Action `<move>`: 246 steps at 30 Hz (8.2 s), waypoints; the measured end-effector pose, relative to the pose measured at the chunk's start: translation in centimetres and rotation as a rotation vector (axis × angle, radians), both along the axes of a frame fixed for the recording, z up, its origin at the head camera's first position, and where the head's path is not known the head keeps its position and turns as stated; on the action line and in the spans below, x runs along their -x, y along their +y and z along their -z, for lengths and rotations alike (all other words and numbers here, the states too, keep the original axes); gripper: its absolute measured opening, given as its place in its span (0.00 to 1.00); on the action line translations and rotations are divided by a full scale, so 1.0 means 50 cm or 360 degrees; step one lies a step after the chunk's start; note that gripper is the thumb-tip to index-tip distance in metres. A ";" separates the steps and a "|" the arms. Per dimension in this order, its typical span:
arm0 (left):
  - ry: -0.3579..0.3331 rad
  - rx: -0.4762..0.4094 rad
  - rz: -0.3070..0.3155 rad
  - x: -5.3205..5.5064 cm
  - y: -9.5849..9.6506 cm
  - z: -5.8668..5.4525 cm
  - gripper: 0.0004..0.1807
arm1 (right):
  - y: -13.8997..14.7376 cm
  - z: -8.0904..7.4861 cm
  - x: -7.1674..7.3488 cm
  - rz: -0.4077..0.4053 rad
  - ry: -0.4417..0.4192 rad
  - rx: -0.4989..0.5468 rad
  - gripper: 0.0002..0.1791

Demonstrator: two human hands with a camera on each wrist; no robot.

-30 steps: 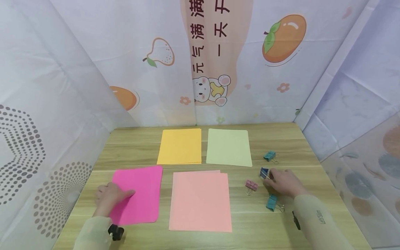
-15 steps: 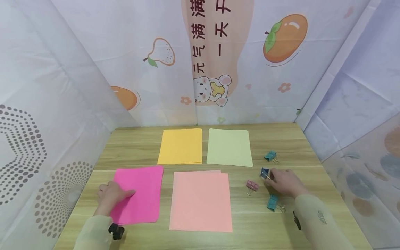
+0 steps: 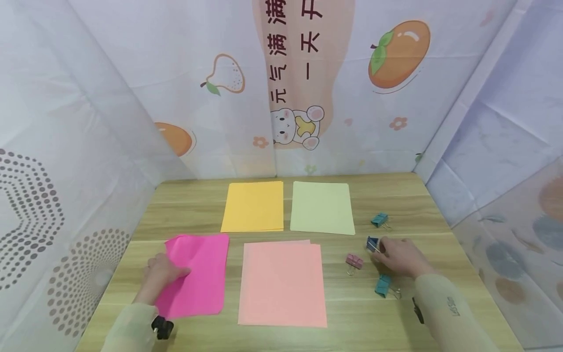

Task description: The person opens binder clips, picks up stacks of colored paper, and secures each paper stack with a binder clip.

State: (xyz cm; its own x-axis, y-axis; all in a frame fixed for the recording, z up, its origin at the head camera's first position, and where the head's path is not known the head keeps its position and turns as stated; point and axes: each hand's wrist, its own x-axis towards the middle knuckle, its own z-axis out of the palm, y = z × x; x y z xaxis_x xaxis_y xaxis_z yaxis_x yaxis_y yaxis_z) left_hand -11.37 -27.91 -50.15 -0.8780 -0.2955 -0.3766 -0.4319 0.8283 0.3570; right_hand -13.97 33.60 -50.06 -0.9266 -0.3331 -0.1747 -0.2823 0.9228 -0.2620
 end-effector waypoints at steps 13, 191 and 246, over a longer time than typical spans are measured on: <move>-0.0023 -0.0205 -0.0124 -0.007 -0.012 0.003 0.58 | -0.002 -0.004 0.000 -0.0018 -0.0008 -0.0018 0.16; 0.0853 -0.1479 -0.0206 0.051 0.097 -0.102 0.15 | -0.427 -0.225 0.106 -0.0617 0.0108 0.0248 0.12; 0.0733 -0.1576 -0.0049 0.045 0.106 -0.101 0.18 | -0.442 -0.226 0.101 -0.0529 -0.0308 0.0418 0.17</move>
State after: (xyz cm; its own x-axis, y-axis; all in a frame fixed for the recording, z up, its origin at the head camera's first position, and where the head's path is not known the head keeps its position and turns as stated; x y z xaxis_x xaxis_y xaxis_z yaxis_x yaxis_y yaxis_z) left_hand -13.61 -22.59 -45.12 -0.9931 -0.0671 -0.0966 -0.1016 0.0760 0.9919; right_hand -18.99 11.52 -38.76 -0.7209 -0.6624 -0.2038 -0.4742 0.6859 -0.5519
